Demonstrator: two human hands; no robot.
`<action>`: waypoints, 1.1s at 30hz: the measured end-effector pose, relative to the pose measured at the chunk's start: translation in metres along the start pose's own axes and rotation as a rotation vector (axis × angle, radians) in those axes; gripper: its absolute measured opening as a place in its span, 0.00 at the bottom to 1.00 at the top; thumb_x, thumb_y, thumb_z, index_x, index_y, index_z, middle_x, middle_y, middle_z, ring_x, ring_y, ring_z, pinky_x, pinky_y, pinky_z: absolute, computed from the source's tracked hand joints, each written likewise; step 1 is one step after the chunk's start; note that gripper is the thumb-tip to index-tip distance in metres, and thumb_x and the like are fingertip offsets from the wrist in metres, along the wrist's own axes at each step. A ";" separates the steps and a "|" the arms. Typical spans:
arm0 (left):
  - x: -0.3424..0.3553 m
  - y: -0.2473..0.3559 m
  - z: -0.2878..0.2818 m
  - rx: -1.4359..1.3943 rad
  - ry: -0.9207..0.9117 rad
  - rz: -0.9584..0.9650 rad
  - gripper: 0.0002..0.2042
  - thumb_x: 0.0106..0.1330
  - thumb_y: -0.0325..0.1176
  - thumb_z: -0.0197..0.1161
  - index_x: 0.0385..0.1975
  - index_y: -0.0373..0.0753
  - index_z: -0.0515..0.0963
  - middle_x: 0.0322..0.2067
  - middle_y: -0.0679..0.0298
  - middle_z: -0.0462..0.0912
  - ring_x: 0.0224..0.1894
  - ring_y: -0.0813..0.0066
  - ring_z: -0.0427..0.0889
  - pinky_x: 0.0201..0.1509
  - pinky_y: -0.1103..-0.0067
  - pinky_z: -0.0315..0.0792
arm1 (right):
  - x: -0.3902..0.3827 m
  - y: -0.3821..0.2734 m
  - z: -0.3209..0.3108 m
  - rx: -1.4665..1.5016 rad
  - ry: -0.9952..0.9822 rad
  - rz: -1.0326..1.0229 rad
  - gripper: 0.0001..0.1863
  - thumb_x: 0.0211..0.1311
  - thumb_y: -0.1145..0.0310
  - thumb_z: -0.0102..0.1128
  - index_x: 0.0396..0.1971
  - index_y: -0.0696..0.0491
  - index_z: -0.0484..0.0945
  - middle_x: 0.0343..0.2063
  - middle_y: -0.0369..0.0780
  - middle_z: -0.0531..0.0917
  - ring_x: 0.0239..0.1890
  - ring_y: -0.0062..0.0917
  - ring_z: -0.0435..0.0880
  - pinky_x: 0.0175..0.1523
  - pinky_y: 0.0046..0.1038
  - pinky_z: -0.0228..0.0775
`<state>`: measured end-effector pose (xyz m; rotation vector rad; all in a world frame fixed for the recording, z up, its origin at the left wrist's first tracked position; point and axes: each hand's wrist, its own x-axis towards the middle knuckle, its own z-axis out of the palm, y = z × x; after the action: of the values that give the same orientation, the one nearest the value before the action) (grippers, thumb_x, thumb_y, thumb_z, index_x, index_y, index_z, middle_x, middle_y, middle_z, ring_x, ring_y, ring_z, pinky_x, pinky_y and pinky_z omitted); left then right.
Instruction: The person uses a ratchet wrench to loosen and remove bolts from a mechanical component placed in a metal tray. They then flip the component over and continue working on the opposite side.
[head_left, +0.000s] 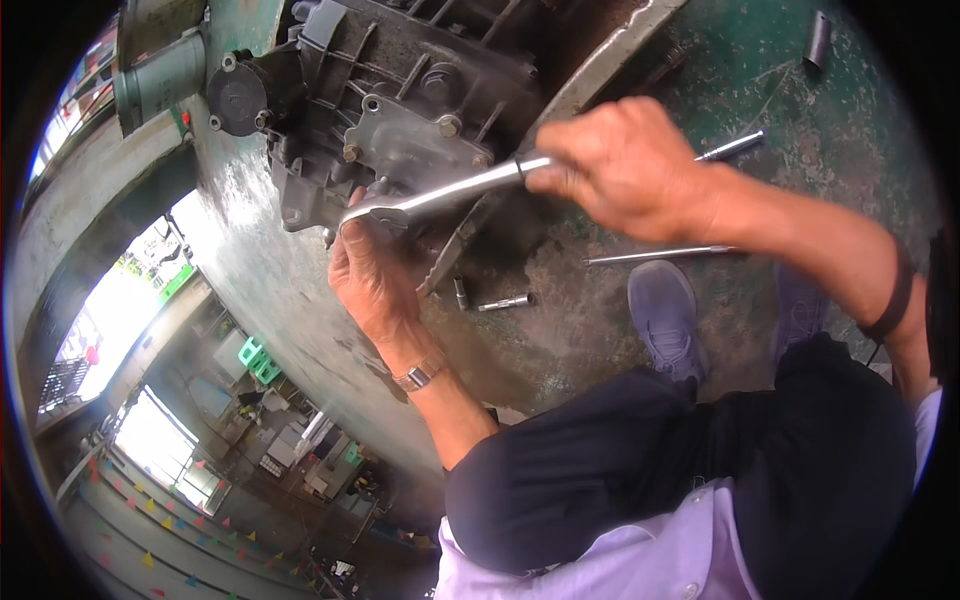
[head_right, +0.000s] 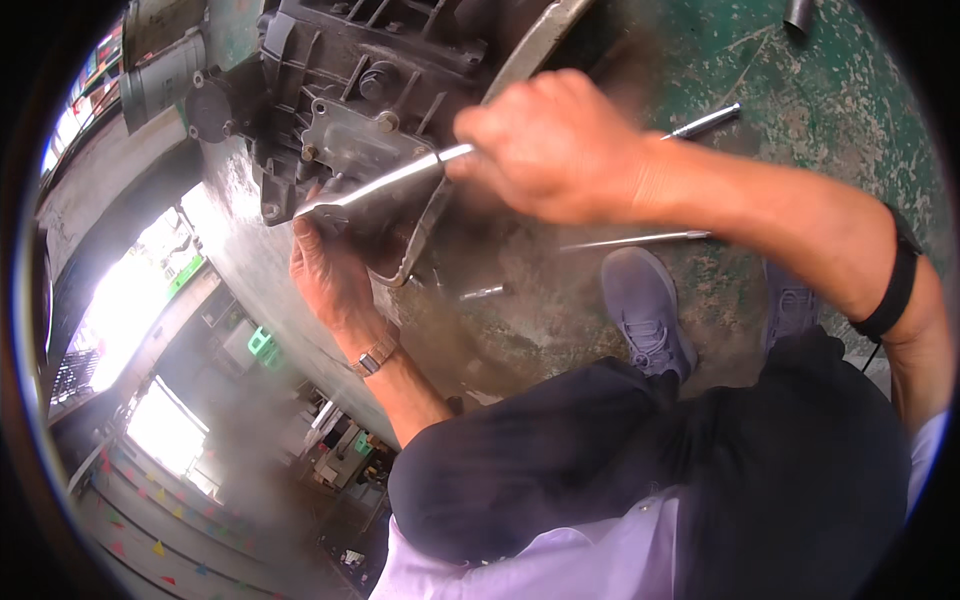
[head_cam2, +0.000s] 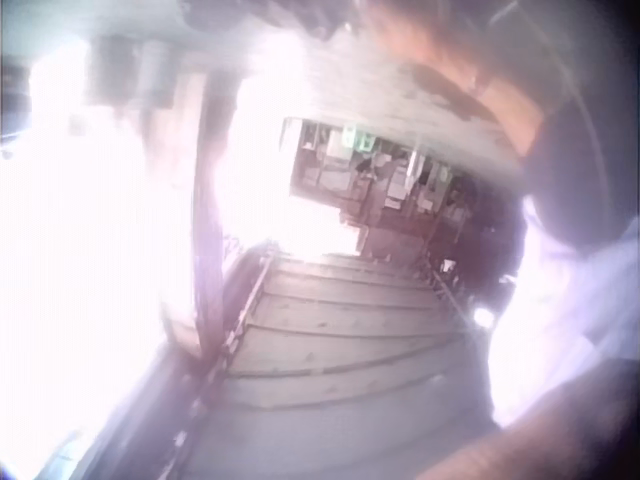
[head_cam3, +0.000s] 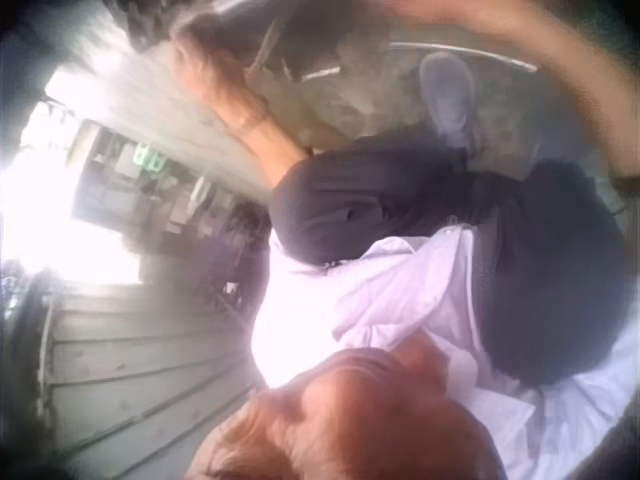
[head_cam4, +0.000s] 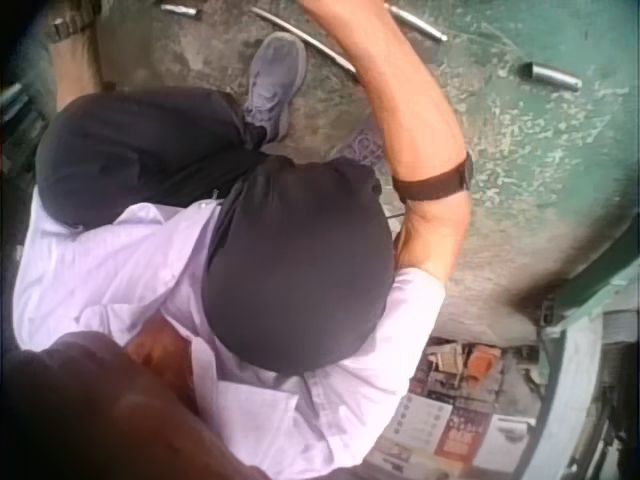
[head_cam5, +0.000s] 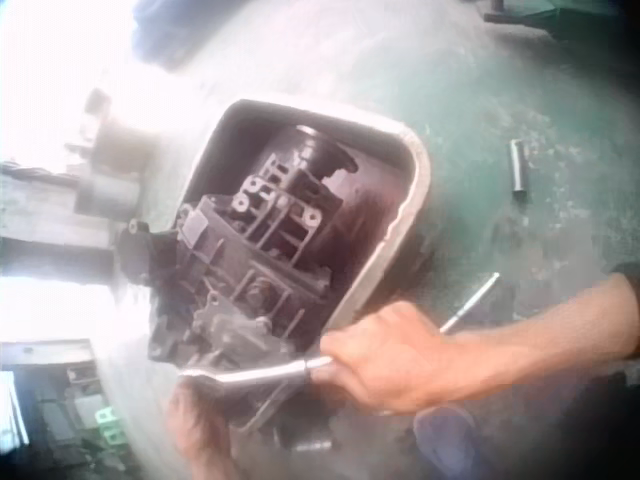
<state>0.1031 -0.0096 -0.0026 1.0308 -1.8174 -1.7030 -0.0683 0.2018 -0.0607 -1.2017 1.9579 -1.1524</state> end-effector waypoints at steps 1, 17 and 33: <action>0.000 0.001 0.001 0.025 0.032 -0.023 0.24 0.68 0.42 0.62 0.52 0.24 0.73 0.43 0.52 0.83 0.42 0.63 0.83 0.53 0.69 0.78 | -0.018 -0.008 0.025 0.102 -0.021 0.148 0.12 0.64 0.61 0.59 0.30 0.55 0.77 0.25 0.50 0.81 0.28 0.47 0.81 0.34 0.44 0.71; -0.005 -0.012 -0.003 -0.035 -0.034 0.030 0.24 0.71 0.44 0.58 0.54 0.26 0.70 0.50 0.52 0.78 0.52 0.61 0.77 0.62 0.64 0.69 | 0.068 -0.004 -0.064 -0.121 -0.213 -0.200 0.10 0.57 0.63 0.65 0.32 0.55 0.82 0.21 0.47 0.81 0.28 0.41 0.83 0.35 0.43 0.72; -0.006 -0.002 0.006 -0.056 -0.021 -0.071 0.26 0.69 0.49 0.58 0.53 0.30 0.72 0.42 0.53 0.81 0.39 0.64 0.81 0.41 0.70 0.77 | 0.098 -0.048 -0.126 -0.303 -0.345 -0.190 0.13 0.57 0.62 0.63 0.33 0.57 0.84 0.29 0.48 0.84 0.33 0.40 0.84 0.39 0.38 0.75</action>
<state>0.1029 -0.0012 -0.0044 1.0696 -1.7552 -1.8020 -0.1922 0.1503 0.0382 -1.6515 1.8209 -0.6861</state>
